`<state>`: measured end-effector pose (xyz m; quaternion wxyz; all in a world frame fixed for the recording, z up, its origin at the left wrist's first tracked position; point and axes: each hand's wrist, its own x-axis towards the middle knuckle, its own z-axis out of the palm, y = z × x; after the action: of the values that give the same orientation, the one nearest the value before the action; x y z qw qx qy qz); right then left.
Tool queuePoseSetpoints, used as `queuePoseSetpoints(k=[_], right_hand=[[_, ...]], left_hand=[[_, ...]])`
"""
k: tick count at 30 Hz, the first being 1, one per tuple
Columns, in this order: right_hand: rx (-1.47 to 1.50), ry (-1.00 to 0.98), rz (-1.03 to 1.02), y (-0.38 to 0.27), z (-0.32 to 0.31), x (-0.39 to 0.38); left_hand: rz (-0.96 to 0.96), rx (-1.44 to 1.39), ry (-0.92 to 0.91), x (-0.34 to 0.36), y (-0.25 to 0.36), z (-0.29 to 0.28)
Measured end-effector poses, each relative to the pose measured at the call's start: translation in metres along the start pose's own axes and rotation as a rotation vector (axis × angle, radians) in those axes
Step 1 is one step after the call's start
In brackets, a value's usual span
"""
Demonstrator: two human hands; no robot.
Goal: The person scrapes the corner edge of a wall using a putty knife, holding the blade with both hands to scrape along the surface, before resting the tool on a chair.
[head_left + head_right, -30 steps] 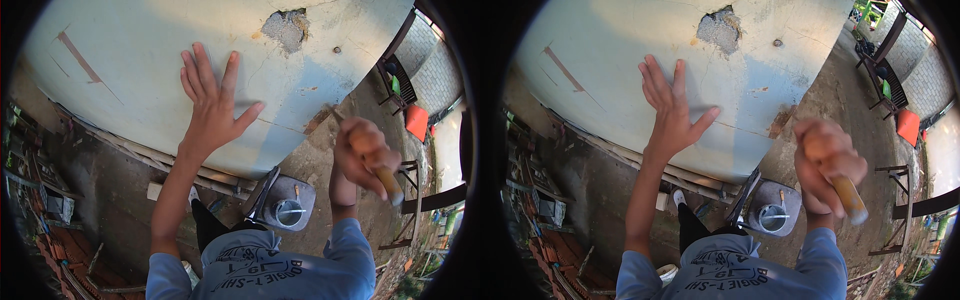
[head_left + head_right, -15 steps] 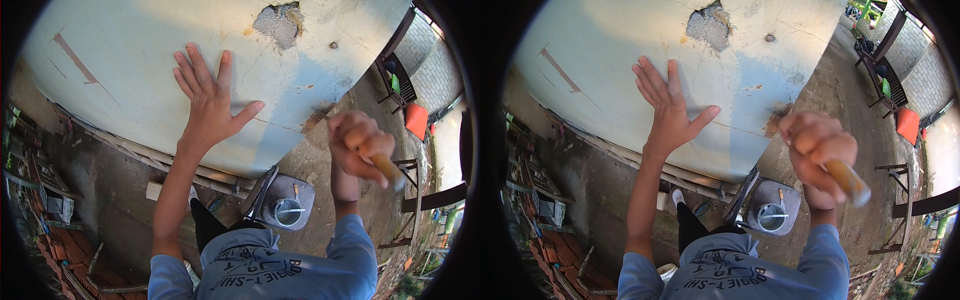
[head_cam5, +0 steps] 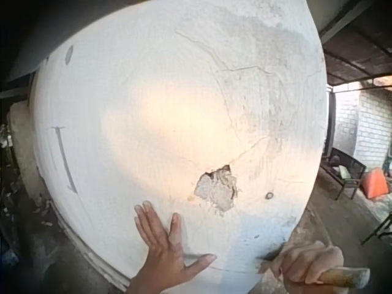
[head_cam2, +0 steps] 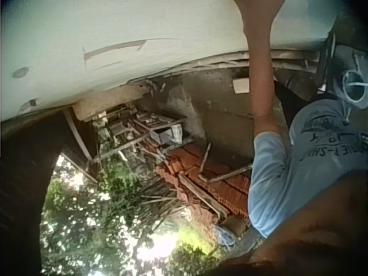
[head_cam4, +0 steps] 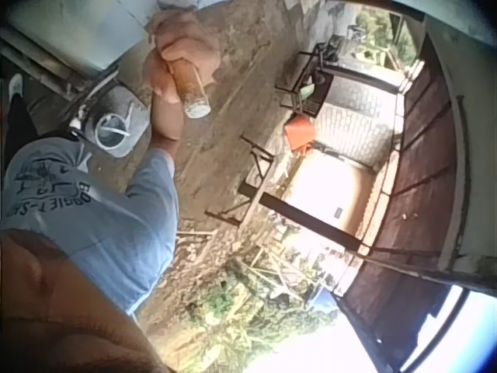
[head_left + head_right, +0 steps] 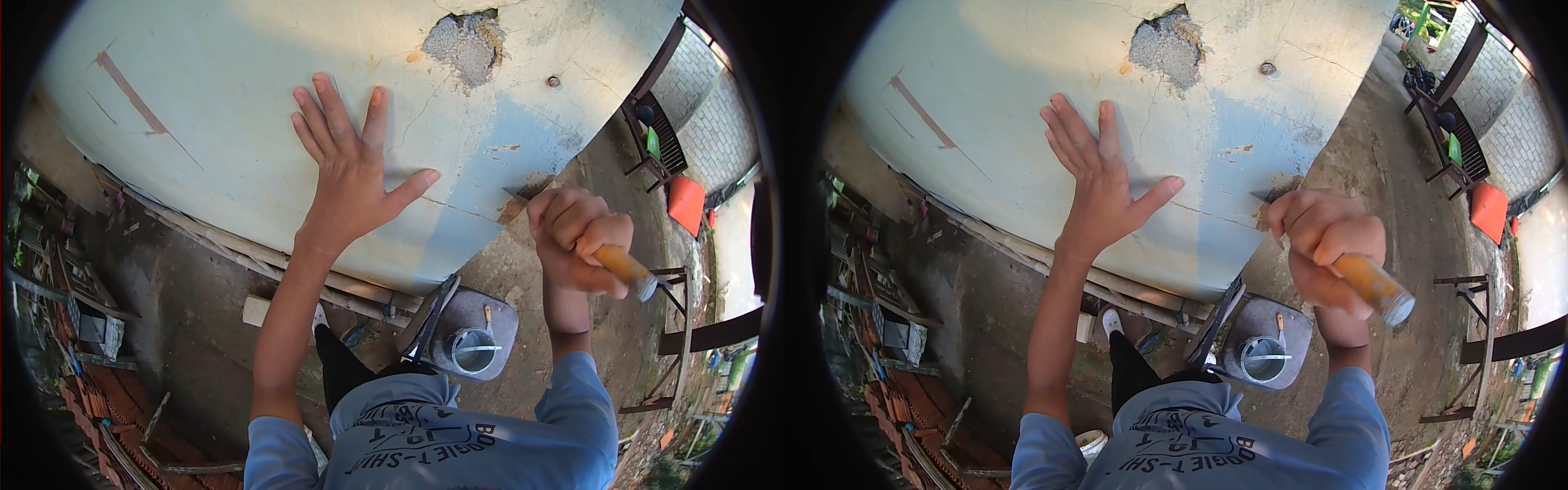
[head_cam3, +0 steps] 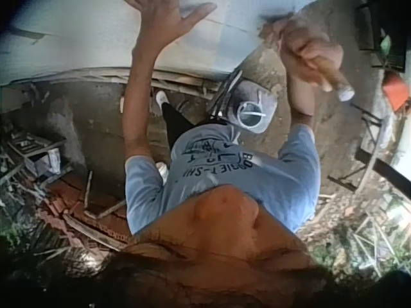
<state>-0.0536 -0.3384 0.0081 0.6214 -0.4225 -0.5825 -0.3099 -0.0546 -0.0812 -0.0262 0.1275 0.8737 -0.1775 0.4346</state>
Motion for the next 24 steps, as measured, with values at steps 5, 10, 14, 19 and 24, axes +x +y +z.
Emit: queuePoseSetpoints(k=[5,10,14,19,24], right_hand=[[-0.054,0.055,-0.134,-0.003,0.003,0.002],[-0.086,0.174,-0.275,-0.016,0.013,0.000],[-0.076,0.145,-0.201,-0.004,0.008,-0.007],[-0.040,0.194,-0.310,-0.013,0.005,-0.004],[-0.205,0.136,-0.180,-0.010,0.018,-0.010]], left_hand=[[-0.006,-0.010,-0.010,0.001,0.001,0.000],[0.007,-0.015,0.018,0.001,0.001,0.001],[0.001,-0.015,0.004,0.000,0.000,0.001],[0.008,-0.025,0.012,0.002,0.002,0.002],[0.004,0.002,0.008,0.000,-0.001,0.001]])
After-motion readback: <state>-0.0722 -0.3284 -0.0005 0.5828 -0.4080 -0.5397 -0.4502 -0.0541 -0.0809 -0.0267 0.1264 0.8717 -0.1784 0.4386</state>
